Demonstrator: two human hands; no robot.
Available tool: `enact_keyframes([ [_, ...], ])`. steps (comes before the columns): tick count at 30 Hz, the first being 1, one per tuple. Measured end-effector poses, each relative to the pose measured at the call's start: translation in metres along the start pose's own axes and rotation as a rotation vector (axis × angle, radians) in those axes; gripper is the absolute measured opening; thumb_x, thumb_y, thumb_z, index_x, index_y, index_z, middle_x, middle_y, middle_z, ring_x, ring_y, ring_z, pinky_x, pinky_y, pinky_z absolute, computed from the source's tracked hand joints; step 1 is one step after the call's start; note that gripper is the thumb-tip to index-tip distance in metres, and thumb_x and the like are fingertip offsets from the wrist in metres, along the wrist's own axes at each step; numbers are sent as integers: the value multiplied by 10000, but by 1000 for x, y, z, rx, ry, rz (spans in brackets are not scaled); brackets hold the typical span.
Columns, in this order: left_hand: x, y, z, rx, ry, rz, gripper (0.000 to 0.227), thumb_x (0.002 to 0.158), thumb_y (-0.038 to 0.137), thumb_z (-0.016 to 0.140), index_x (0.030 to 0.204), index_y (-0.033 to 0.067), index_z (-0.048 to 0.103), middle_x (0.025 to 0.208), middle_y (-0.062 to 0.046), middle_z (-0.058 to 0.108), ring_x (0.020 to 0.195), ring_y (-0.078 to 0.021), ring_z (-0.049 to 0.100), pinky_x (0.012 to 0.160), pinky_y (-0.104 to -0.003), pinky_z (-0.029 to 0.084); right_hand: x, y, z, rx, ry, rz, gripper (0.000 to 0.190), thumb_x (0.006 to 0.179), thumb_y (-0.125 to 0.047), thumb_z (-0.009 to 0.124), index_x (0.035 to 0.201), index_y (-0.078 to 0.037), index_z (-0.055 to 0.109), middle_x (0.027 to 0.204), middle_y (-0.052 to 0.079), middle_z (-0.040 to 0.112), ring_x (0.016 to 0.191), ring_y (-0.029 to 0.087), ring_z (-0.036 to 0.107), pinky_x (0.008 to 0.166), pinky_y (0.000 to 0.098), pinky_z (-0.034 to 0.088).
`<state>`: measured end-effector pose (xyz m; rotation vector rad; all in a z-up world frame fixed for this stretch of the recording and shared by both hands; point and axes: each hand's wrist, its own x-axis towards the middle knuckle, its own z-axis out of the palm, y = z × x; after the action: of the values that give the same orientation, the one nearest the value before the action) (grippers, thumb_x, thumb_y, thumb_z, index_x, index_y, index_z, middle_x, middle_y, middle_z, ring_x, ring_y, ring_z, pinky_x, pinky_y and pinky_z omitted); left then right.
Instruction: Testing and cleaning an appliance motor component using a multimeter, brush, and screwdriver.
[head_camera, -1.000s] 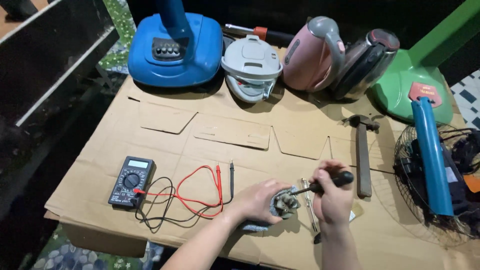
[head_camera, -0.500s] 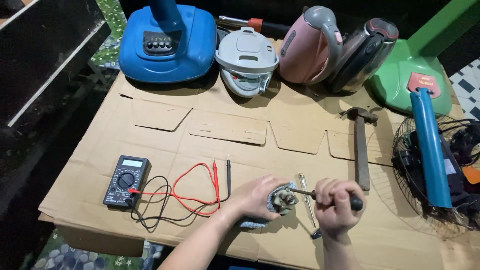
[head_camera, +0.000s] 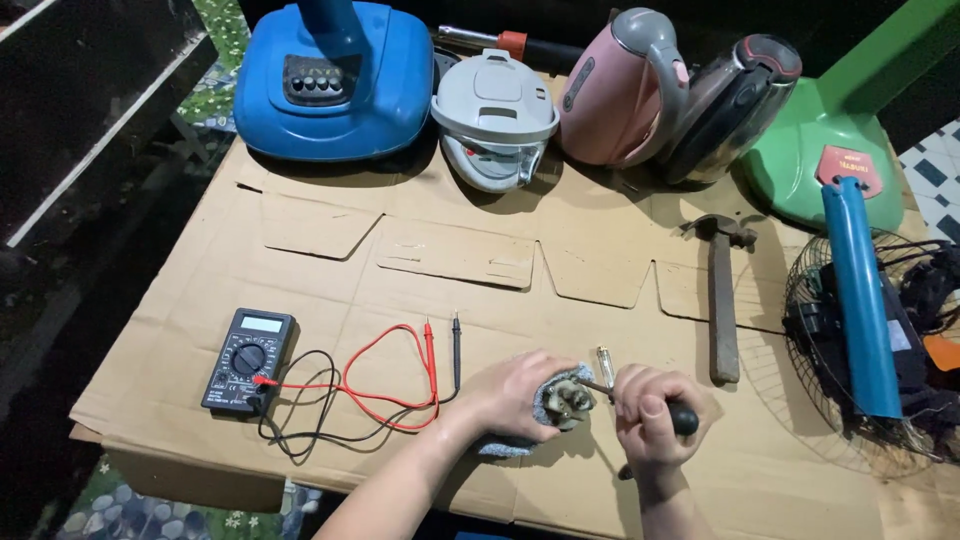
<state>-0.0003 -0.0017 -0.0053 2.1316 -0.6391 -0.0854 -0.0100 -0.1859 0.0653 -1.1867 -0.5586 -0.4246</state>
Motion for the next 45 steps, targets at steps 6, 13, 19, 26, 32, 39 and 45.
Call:
enact_keyframes([
  [6, 1, -4, 2, 2, -8, 14, 835, 624, 380, 818, 1395, 200, 554, 1207, -57, 642, 1084, -275, 653, 882, -398, 555, -29, 12, -3, -28, 24, -37, 251, 966, -255, 617, 775, -129, 511, 602, -3, 496, 571, 130, 475, 584, 265, 421],
  [13, -1, -2, 2, -33, 76, 69, 797, 617, 322, 825, 1364, 178, 586, 1135, -83, 657, 1027, -291, 661, 885, -391, 552, -44, 10, 9, -132, -19, -173, 366, 1016, -371, 630, 778, -133, 486, 628, -9, 505, 610, 120, 470, 606, 262, 444],
  [19, -1, -6, 6, -17, 62, 23, 816, 602, 343, 834, 1364, 191, 586, 1114, -89, 649, 1012, -304, 654, 871, -407, 543, -31, 7, 3, -133, -164, -212, 391, 975, -344, 624, 694, -135, 449, 557, -17, 466, 518, 120, 418, 544, 287, 401],
  [26, 3, -29, 36, -68, 179, 156, 883, 534, 300, 877, 1350, 148, 578, 1082, -94, 648, 984, -316, 631, 900, -423, 514, -69, 13, -11, -314, 31, -94, 219, 953, -232, 593, 786, -117, 512, 815, 67, 598, 938, 244, 588, 1072, 465, 483],
  [32, 6, -42, 52, -8, 263, 249, 896, 528, 303, 865, 1357, 140, 568, 1151, -104, 631, 987, -323, 629, 895, -429, 515, -68, 27, 3, -232, 52, -260, 207, 939, -137, 571, 767, -121, 456, 641, 27, 532, 598, 129, 461, 653, 319, 495],
  [39, 6, -35, 41, -55, 277, 239, 814, 540, 251, 854, 1305, 111, 615, 1119, -101, 679, 969, -311, 655, 896, -405, 538, -35, 22, -38, 117, -35, -108, 186, 879, -52, 427, 711, -129, 452, 574, 9, 472, 520, 122, 412, 635, 317, 436],
  [45, 1, -21, 31, -56, 313, 318, 749, 578, 239, 825, 1277, 80, 609, 1059, -128, 693, 894, -342, 683, 778, -416, 571, 9, 4, -48, 296, -261, 186, 247, 809, -151, 597, 611, -135, 450, 534, 11, 447, 485, 164, 393, 561, 350, 400],
])
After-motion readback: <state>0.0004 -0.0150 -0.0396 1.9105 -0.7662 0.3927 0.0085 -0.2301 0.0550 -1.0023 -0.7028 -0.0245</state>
